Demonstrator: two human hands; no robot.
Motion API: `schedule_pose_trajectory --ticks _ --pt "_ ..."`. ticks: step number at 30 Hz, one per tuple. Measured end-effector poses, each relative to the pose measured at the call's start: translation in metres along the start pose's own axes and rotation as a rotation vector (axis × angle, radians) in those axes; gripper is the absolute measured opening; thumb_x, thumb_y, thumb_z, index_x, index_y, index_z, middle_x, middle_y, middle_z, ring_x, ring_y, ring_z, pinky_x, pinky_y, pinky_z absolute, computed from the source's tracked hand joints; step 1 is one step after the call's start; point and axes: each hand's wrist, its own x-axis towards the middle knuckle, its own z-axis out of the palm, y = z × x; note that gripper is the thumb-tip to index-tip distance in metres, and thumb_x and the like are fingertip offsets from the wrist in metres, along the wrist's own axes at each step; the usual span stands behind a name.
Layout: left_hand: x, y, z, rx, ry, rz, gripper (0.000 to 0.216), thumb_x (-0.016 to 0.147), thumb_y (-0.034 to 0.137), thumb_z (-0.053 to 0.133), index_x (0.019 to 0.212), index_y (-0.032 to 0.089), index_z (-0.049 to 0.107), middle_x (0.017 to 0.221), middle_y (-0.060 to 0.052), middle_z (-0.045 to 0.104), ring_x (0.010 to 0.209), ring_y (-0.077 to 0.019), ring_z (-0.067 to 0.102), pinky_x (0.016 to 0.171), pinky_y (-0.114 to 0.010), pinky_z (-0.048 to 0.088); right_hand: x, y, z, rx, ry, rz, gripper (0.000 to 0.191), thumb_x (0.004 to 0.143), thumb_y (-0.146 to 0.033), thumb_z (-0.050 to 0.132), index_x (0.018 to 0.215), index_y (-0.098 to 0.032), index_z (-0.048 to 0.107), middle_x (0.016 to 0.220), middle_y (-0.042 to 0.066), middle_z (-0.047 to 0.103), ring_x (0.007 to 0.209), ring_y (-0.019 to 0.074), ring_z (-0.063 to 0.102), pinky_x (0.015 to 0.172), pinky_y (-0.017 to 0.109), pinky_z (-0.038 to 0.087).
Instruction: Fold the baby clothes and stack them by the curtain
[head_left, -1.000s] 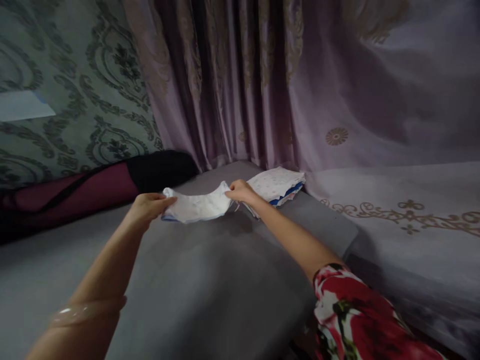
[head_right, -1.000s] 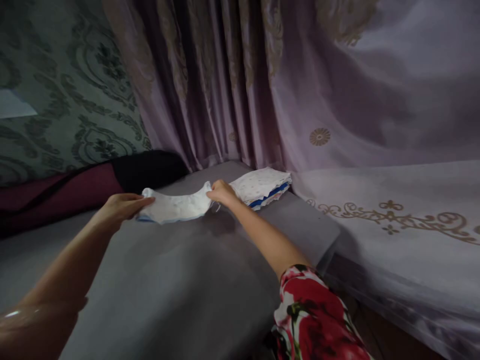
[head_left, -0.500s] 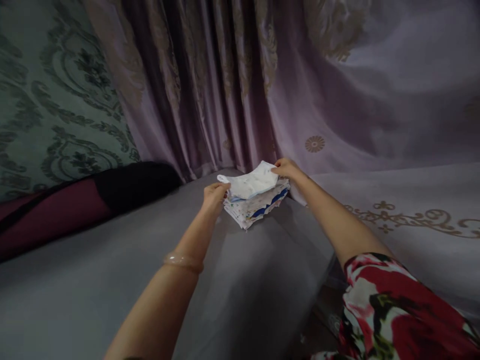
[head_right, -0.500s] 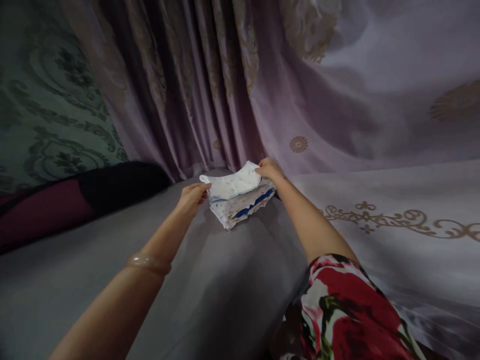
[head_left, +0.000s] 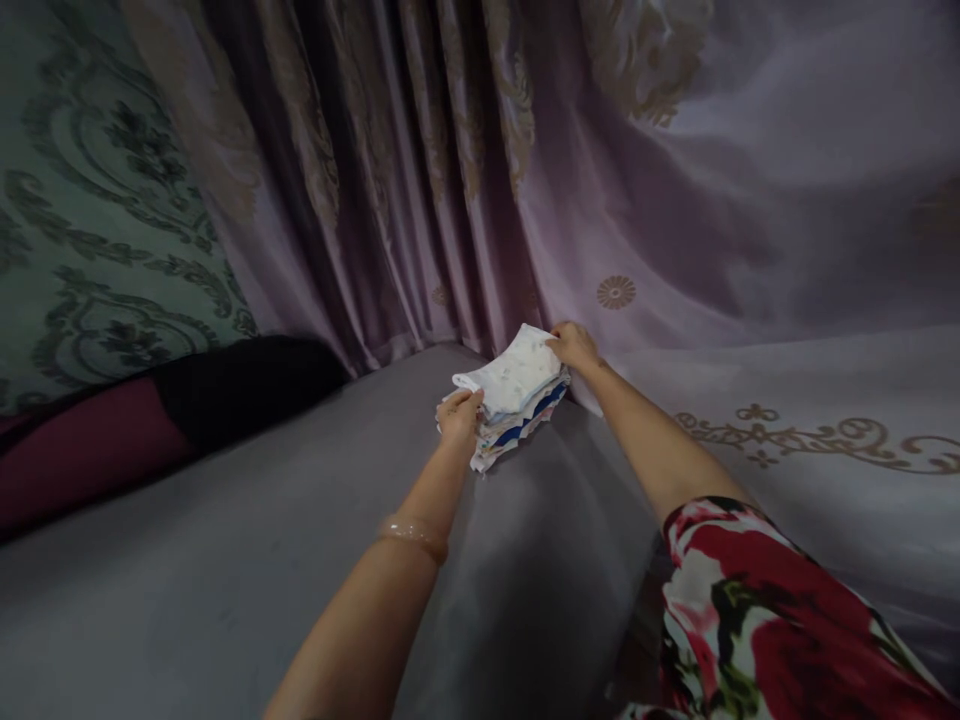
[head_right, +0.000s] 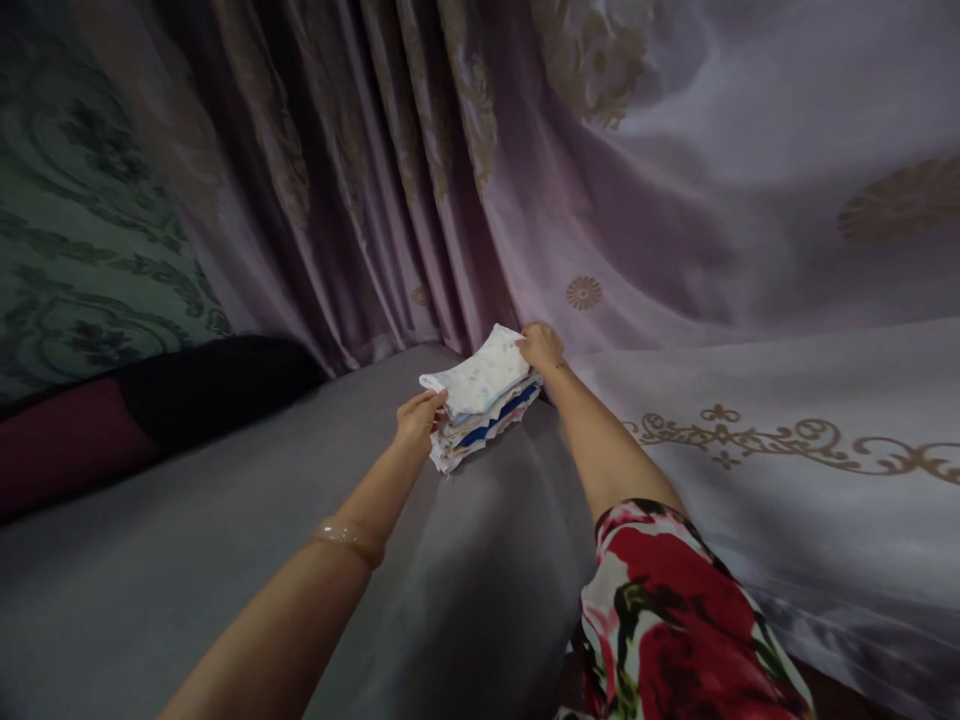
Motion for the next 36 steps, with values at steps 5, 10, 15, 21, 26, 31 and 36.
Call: schedule_pose_trajectory --ticks 5,10,15,21,26,31,36 --pt "0.003 -0.006 -0.001 -0.109 0.032 -0.05 0.016 0.066 0.03 0.072 0.074 0.017 0.066 0.056 0.004 0.056 0.044 -0.0067 0.046 0.044 -0.019 0.032 -0.004 0.002 0.011 -0.033 0.031 -0.017 0.031 0.091 -0.03 0.05 0.112 -0.016 0.067 0.114 0.015 0.063 0.108 0.0264 0.054 0.089 0.034 0.041" --pt "0.007 -0.015 0.0 -0.104 0.058 -0.05 0.017 0.066 0.031 0.071 0.071 0.016 0.064 0.047 0.007 0.047 0.041 -0.0068 0.043 0.044 -0.019 0.031 -0.009 0.005 0.022 -0.047 0.08 -0.02 0.032 0.093 -0.03 0.047 0.115 -0.015 0.064 0.118 0.014 0.06 0.112 0.0271 0.049 0.093 0.035 0.038" --pt "0.006 -0.02 -0.001 -0.07 0.046 -0.077 0.016 0.069 0.03 0.069 0.063 0.018 0.06 0.047 0.005 0.048 0.042 -0.0081 0.045 0.042 -0.019 0.03 -0.011 0.005 0.034 -0.101 0.08 -0.026 0.033 0.095 -0.03 0.042 0.115 -0.015 0.063 0.119 0.015 0.058 0.113 0.0277 0.048 0.094 0.036 0.036" --pt "0.001 -0.015 -0.004 -0.015 -0.015 -0.14 0.034 0.076 0.03 0.064 0.046 0.017 0.053 0.046 -0.002 0.055 0.034 -0.0069 0.035 0.039 -0.022 0.026 -0.018 0.003 0.04 -0.119 0.04 0.016 0.032 0.094 -0.027 0.042 0.115 -0.013 0.063 0.117 0.017 0.06 0.112 0.0292 0.05 0.094 0.037 0.036" --pt "-0.003 -0.009 -0.007 0.138 -0.121 -0.147 0.042 0.078 0.037 0.063 0.044 0.015 0.054 0.044 -0.003 0.054 0.033 -0.0055 0.033 0.036 -0.021 0.025 -0.026 -0.009 0.037 -0.119 0.016 0.053 0.038 0.093 -0.018 0.034 0.12 -0.008 0.059 0.123 0.022 0.056 0.119 0.0321 0.047 0.097 0.042 0.033" --pt "-0.011 -0.007 -0.008 0.215 -0.168 -0.164 0.037 0.076 0.032 0.066 0.045 0.015 0.054 0.041 -0.001 0.052 0.033 -0.0051 0.033 0.036 -0.02 0.022 -0.03 -0.04 0.039 -0.076 -0.122 -0.037 0.042 0.096 -0.03 0.031 0.123 -0.014 0.059 0.127 0.017 0.057 0.12 0.0282 0.049 0.1 0.038 0.033" --pt "-0.02 -0.013 -0.009 0.221 -0.232 -0.127 0.035 0.078 0.033 0.064 0.049 0.015 0.054 0.041 0.001 0.05 0.035 -0.0051 0.032 0.038 -0.02 0.02 -0.04 -0.074 0.048 -0.01 -0.303 -0.091 0.066 0.096 -0.057 0.014 0.132 -0.018 0.054 0.136 0.015 0.052 0.127 0.0322 0.044 0.103 0.048 0.032"
